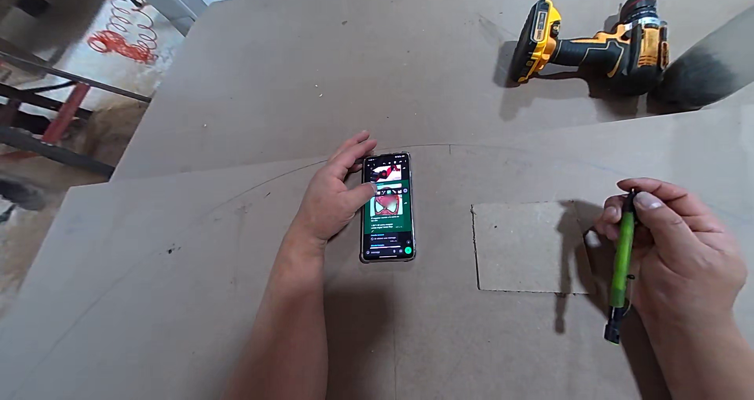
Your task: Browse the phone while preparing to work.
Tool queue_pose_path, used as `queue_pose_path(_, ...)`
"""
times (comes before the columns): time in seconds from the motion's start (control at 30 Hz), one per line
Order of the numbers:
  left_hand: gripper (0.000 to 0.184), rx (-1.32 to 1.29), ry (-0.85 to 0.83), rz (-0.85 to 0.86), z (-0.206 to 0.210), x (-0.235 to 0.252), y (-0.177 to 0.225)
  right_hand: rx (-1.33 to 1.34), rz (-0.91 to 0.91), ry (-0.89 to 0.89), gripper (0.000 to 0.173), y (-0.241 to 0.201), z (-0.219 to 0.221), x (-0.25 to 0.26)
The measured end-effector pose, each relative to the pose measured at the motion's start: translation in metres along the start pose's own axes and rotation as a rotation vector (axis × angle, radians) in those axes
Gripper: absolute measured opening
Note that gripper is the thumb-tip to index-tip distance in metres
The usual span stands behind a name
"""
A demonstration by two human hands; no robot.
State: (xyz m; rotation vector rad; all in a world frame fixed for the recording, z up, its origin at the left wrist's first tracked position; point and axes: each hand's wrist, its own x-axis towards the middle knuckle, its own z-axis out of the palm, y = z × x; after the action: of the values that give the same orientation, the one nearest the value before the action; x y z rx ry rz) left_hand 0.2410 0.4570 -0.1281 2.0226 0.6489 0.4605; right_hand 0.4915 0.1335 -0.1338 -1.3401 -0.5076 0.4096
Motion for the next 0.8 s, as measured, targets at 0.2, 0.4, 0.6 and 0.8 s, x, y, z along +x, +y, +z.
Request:
queue_pose_path(0.2,0.062,0.024,0.012,-0.012,0.0007,0.0004,0.0001,0.001,0.007,0.005,0.025,0.0004,-0.0001,0.0001)
queue_pose_path(0.4,0.055,0.009,0.033,-0.012,0.0016,0.0008,-0.0009,-0.001,0.002,0.002,0.024,0.0002,0.0002,0.0003)
queue_pose_path(0.6,0.056,0.064,0.041,-0.01,0.0037,0.0012,-0.0018,0.006,-0.011,-0.011,0.024,0.0021,-0.001,0.0012)
queue_pose_path(0.8,0.07,0.071,-0.02,0.007,-0.0003,0.0014,-0.0017,0.009,-0.006,-0.008,0.024,0.0013,-0.0001,0.0007)
